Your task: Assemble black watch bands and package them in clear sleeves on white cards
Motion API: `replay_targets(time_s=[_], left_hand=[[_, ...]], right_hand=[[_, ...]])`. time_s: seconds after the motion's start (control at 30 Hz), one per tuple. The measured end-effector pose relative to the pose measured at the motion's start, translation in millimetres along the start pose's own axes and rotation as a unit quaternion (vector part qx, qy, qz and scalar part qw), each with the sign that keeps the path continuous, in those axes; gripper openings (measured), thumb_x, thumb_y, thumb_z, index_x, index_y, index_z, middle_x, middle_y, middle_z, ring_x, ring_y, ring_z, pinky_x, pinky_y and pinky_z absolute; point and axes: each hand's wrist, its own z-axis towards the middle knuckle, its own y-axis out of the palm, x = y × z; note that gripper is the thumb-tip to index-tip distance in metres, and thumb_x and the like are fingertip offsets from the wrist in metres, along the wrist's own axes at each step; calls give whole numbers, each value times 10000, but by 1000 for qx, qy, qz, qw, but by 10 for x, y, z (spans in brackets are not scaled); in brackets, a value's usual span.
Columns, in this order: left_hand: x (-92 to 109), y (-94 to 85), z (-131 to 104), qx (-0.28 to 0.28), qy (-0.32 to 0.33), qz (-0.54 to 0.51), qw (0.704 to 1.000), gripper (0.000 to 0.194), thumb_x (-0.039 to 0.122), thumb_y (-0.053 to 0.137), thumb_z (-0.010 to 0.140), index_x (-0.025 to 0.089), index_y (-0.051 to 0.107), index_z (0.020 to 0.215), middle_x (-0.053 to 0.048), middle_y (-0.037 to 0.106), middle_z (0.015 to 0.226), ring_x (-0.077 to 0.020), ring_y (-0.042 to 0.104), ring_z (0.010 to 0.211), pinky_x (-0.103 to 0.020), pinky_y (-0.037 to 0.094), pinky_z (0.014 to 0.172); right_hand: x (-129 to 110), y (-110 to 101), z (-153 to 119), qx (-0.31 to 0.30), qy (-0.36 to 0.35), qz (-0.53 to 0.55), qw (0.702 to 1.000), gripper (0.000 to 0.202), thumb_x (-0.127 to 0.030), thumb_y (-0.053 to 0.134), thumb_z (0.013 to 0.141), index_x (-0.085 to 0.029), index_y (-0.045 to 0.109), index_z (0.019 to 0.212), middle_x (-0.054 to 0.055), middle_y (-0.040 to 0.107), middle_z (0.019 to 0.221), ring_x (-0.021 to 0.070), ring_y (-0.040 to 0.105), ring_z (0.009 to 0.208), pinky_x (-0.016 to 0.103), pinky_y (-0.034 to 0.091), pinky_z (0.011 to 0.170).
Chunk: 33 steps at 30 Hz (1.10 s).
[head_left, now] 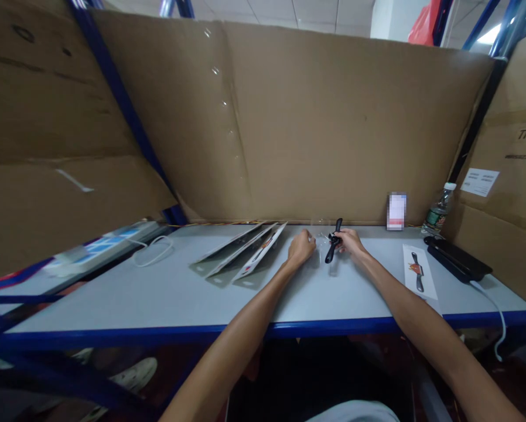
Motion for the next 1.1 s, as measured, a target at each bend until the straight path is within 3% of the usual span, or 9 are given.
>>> replay_targets(time_s=[0.2, 0.33, 0.47, 0.63, 0.7, 0.77, 0.83, 0.9, 1.1], left_hand=[[-142, -39, 120, 11, -35, 7, 999, 366, 248, 547, 894, 146, 609, 1240, -193, 702, 1203, -287, 672, 1098, -316, 473, 823], [-205, -80, 185, 16, -76, -85, 993, 399, 198, 592, 869, 125, 589, 1261, -149, 738, 1002, -218, 707, 826, -265, 478, 678], [-185, -112, 158, -18, -92, -163, 982, 340, 190, 568, 892, 102, 604, 1219, -55, 691, 736, -131, 587, 512, -226, 419, 523], [-47, -111, 26, -79, -62, -199, 975, 360, 287, 570, 940, 85, 602, 1236, 10, 609, 582, -101, 485, 404, -201, 331, 434], [30, -104, -48, -189, -15, -266, 945, 469, 405, 586, 950, 92, 574, 1299, -35, 671, 677, -123, 570, 484, -200, 372, 444], [103, -89, -118, -294, 25, -368, 882, 622, 518, 595, 936, 123, 497, 1406, -125, 735, 925, -176, 692, 701, -237, 497, 534], [163, -69, -171, -303, 33, -446, 841, 723, 555, 614, 917, 152, 414, 1482, -193, 705, 1150, -226, 722, 910, -312, 584, 676], [202, -54, -205, -285, 35, -472, 834, 740, 537, 639, 909, 156, 398, 1496, -218, 677, 1226, -251, 720, 976, -359, 604, 750], [304, -91, -323, -346, 30, -452, 822, 571, 514, 674, 882, 123, 545, 1278, -147, 719, 978, -220, 721, 761, -329, 588, 641]], right_hand=[[107, -186, 193, 68, 4, -17, 998, 93, -136, 604, 845, -126, 629, 756, 10, 616, 534, 111, 578, 445, 182, 274, 367], [103, -226, 192, 88, -3, -3, 996, 121, -148, 583, 853, -130, 635, 745, 12, 635, 568, 107, 590, 470, 188, 294, 395], [33, -219, 139, 105, -11, 24, 994, 118, -161, 563, 858, -135, 629, 764, 3, 622, 549, 106, 565, 467, 202, 274, 407], [-128, -229, 70, 127, -37, 64, 989, 162, -172, 575, 833, -157, 594, 673, -3, 611, 551, 108, 566, 508, 199, 365, 490], [-226, -252, 23, 138, -56, 80, 986, 167, -179, 557, 845, -164, 594, 682, -8, 615, 574, 108, 578, 534, 195, 390, 520], [-333, -289, -43, 129, -74, 98, 984, 156, -200, 550, 858, -166, 605, 715, -9, 612, 579, 109, 572, 533, 197, 389, 518], [-431, -329, -121, 102, -85, 114, 985, 133, -228, 564, 862, -167, 618, 758, -12, 606, 567, 109, 540, 499, 203, 366, 492], [-502, -354, -198, 76, -90, 131, 984, 114, -240, 566, 867, -169, 623, 797, -17, 609, 571, 102, 503, 469, 208, 334, 469], [-555, -302, -303, 31, -67, 149, 986, 102, -237, 570, 865, -169, 622, 809, -31, 607, 557, 94, 469, 456, 208, 298, 461]])
